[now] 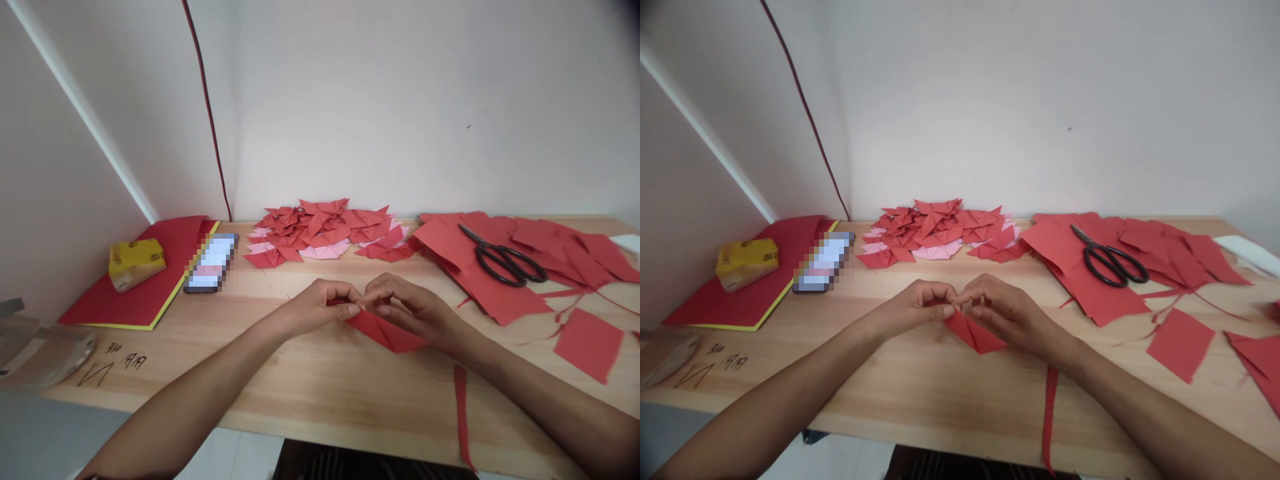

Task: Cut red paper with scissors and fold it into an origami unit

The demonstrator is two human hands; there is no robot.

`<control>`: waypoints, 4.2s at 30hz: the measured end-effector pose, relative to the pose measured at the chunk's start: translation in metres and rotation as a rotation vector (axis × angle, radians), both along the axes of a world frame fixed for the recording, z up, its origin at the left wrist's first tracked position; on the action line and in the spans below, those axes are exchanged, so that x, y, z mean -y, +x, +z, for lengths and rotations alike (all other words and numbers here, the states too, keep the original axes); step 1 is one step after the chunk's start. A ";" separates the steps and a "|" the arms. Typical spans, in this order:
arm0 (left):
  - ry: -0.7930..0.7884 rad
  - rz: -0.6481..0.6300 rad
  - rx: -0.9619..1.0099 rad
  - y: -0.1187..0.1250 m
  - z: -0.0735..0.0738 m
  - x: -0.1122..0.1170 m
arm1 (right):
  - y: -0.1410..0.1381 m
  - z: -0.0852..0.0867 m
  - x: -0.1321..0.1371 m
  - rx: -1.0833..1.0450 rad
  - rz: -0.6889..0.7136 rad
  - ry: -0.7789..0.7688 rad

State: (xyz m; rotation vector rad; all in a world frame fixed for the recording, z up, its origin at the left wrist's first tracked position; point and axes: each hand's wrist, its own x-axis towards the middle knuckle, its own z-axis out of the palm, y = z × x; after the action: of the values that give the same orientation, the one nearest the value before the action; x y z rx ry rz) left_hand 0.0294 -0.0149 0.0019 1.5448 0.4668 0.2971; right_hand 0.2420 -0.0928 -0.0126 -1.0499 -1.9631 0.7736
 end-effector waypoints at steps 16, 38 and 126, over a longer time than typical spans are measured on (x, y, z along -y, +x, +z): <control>0.050 0.448 0.075 0.005 -0.004 -0.004 | -0.004 0.002 0.003 0.139 -0.304 -0.065; 1.454 0.406 -0.181 0.020 -0.023 0.012 | -0.006 -0.013 -0.011 0.704 -0.256 0.513; 0.908 0.258 -0.431 0.016 -0.012 -0.006 | -0.025 -0.003 -0.024 0.730 -0.325 0.004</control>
State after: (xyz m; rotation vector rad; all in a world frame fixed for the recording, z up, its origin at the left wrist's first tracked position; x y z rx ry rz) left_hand 0.0457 -0.0094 -0.0100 2.4589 0.9560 0.4051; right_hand 0.2167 -0.0688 -0.0156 -1.7685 -2.2704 0.2070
